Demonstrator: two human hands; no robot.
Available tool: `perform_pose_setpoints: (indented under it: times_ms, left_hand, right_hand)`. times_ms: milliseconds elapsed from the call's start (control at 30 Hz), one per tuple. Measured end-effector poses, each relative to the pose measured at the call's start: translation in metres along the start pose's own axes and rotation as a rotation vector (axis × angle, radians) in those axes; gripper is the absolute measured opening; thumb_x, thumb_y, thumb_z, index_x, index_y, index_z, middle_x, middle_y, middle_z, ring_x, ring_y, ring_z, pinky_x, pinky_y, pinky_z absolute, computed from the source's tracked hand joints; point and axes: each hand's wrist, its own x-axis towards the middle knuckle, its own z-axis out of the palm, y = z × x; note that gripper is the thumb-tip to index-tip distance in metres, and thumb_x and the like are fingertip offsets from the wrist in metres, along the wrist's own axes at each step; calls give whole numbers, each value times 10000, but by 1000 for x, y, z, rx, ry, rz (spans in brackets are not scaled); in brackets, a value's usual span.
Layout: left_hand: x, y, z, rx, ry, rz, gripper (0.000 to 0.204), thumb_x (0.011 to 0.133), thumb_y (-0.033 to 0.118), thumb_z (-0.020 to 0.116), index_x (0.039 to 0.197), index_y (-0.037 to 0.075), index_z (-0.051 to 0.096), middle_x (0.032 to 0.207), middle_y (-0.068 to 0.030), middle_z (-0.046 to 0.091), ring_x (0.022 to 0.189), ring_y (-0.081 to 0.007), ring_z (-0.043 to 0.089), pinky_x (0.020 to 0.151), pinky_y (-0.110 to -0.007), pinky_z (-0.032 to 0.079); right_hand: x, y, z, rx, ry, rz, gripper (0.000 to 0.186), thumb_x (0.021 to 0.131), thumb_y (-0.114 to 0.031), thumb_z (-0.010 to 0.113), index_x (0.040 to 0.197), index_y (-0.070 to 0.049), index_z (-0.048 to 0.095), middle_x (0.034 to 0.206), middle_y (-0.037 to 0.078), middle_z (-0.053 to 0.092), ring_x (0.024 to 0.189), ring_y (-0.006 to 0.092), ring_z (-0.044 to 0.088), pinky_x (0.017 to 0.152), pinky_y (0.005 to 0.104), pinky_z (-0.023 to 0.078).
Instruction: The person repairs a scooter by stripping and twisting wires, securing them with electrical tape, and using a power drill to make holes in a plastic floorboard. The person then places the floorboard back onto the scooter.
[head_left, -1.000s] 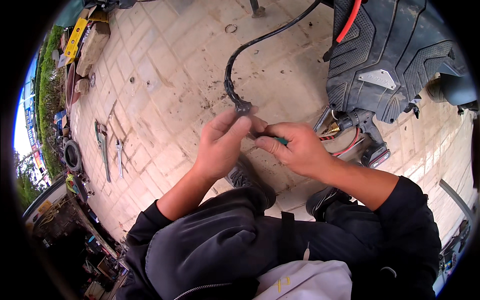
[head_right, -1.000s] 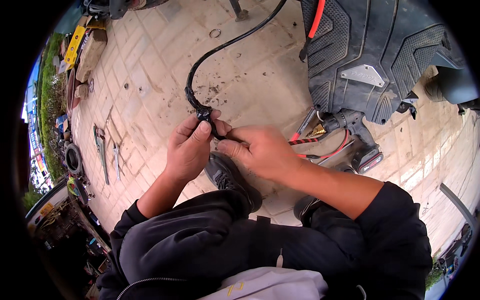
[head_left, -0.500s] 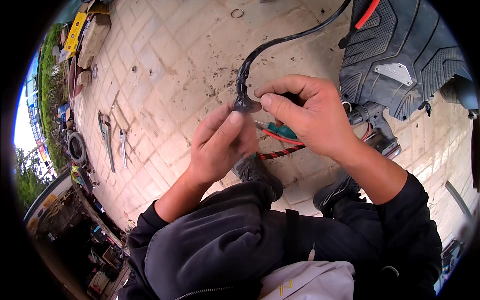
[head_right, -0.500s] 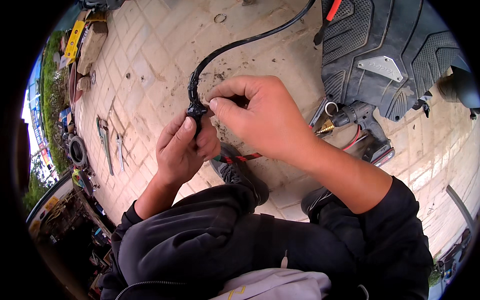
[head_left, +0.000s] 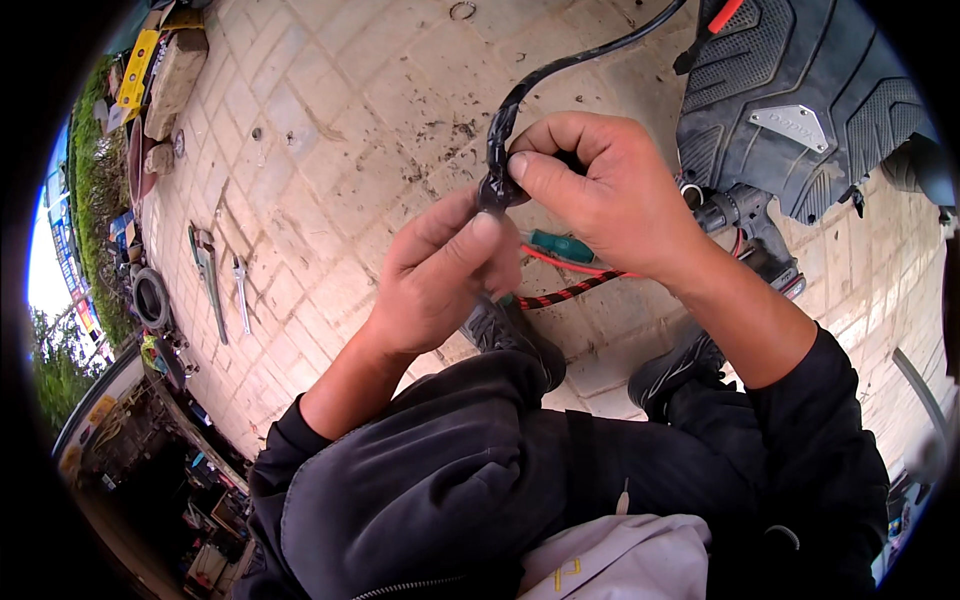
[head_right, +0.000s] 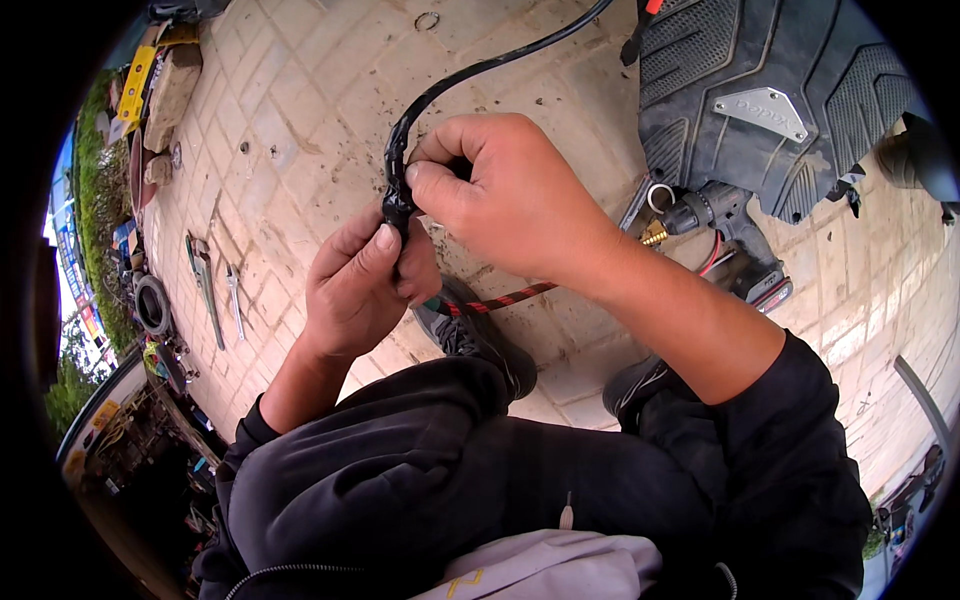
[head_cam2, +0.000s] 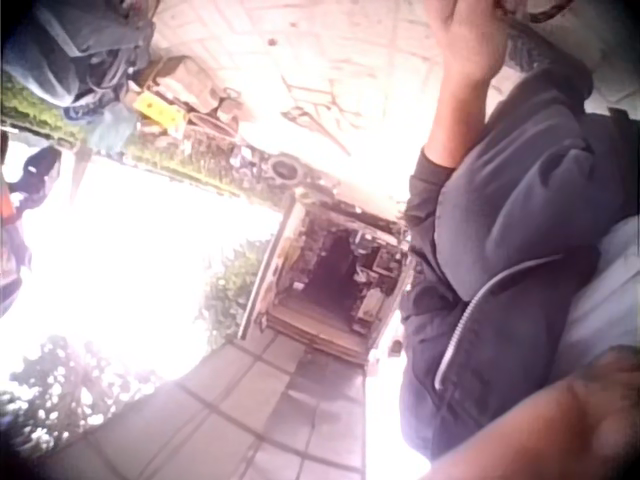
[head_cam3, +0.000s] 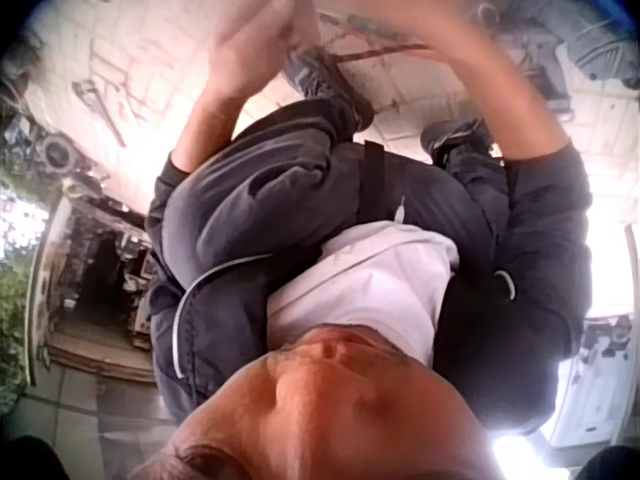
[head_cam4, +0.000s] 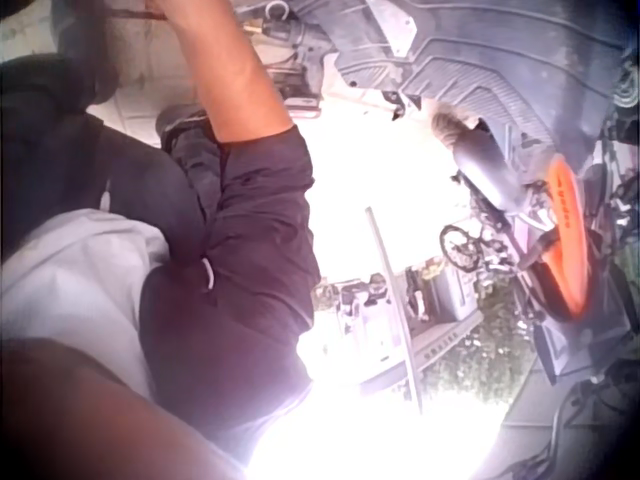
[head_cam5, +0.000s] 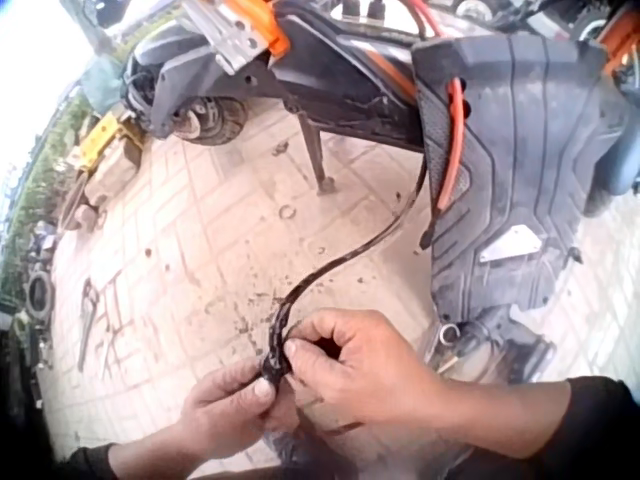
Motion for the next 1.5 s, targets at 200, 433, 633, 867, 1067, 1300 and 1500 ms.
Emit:
perform_pose_setpoints:
  times_ms: [200,433,633,867,1067,1300,1500]
  left_hand:
    - [3,4,0,-406,-129,-179,424,1017,295,436,1284,-32,474,743,20,402,626,-95,383,575,-266,358]
    - [4,2,1,-434,-139,-174,439,1012,285,448,1309,-38,450,768,11,422,635,-108,409,583,-284,374]
    - [2,4,-1,-287,-111,-165,381,1001,239,476,1256,-44,493,773,-23,493,652,-129,453,598,-309,398]
    - [3,6,-1,42,-44,-114,320,991,197,512,1207,-37,544,813,-72,592,703,-149,543,646,-299,444]
    - [2,9,-5,296,13,-36,319,1008,183,473,1212,-50,551,892,-93,632,784,-150,583,719,-287,469]
    - [1,13,3,505,317,9,219,924,84,622,1092,-58,614,904,-79,673,836,-128,631,760,-262,509]
    - [3,11,6,962,405,360,101,813,22,686,910,-4,688,788,-108,679,699,-154,663,624,-270,505]
  right_hand:
    - [6,2,-6,398,-163,233,212,899,-138,561,742,0,594,632,7,532,547,79,461,504,236,393]
    - [8,10,-9,466,-134,257,188,909,-156,570,878,26,607,624,7,513,547,79,451,517,244,388]
    - [8,16,-12,409,-156,210,198,921,-158,575,922,37,606,631,11,510,565,95,472,525,255,396]
    - [7,31,-14,355,-166,199,219,935,-188,591,1006,17,616,701,22,566,608,92,509,565,247,423]
    - [1,28,-19,395,-302,207,287,940,-208,615,1151,-13,605,929,28,639,795,101,569,709,262,473]
    - [2,42,-11,354,-177,191,217,858,-199,730,970,-26,663,795,0,643,694,62,562,560,217,451]
    - [-2,49,2,343,-108,111,252,840,-204,748,920,-9,609,757,11,619,678,47,544,534,217,434]
